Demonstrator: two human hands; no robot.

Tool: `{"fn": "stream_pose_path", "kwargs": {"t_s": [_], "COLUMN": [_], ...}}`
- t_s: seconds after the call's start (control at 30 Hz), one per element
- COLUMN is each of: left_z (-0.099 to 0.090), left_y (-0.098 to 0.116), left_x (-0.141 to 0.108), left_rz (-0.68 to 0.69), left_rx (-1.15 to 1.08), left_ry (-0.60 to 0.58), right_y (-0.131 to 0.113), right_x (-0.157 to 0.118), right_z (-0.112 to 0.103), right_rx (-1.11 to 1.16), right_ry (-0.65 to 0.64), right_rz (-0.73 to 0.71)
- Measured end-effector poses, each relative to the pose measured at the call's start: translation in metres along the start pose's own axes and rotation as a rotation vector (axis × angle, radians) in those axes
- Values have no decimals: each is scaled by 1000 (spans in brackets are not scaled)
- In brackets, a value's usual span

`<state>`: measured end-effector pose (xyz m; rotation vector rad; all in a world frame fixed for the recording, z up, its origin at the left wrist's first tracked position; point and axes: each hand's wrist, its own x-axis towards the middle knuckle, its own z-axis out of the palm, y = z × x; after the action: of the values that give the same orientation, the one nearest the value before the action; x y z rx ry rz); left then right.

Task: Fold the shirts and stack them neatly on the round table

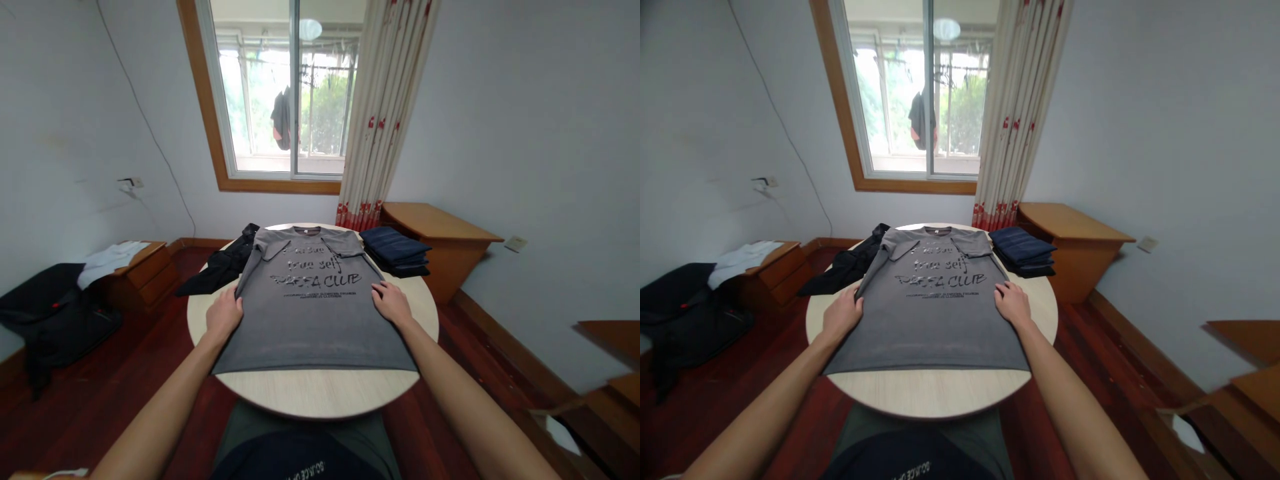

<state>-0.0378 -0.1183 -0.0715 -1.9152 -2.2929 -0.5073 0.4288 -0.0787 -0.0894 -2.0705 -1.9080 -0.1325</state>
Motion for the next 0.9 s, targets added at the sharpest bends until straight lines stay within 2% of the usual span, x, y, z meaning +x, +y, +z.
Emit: {"fn": "stream_pose_path", "kwargs": {"t_s": [0.13, 0.3, 0.43, 0.5, 0.57, 0.67, 0.73, 0.8, 0.87, 0.9], "left_z": [-5, -22, -45, -59, -73, -88, -88, -78, -63, -55], "left_y": [-8, -25, -31, -25, -9, 36, 75, 112, 140, 148], "left_x": [-7, -3, 1, 4, 10, 17, 16, 7, -6, -11], "left_rz": [-50, -63, -88, -127, -116, 11, 139, 261, 338, 347], "left_rx": [13, -13, -289, -480, -627, -705, -652, -590, -540, -527], "left_ry": [-73, -329, -550, -595, -576, -503, -462, -438, -556, -655], "right_y": [4, 12, 12, 11, 10, 9, 9, 9, 8, 7], "right_x": [-7, -17, -21, -22, -23, -23, -24, -25, -26, -27], "right_z": [0, -3, -6, -7, -7, -7, -8, -9, -11, -12], "right_rx": [-17, -23, -31, -30, -27, -17, -9, 2, 30, 54], "right_ry": [-7, -5, 11, 14, 15, 27, 48, 81, 118, 134], "right_rz": [-28, -54, -68, -54, -50, -59, -64, -71, -89, -102]}}
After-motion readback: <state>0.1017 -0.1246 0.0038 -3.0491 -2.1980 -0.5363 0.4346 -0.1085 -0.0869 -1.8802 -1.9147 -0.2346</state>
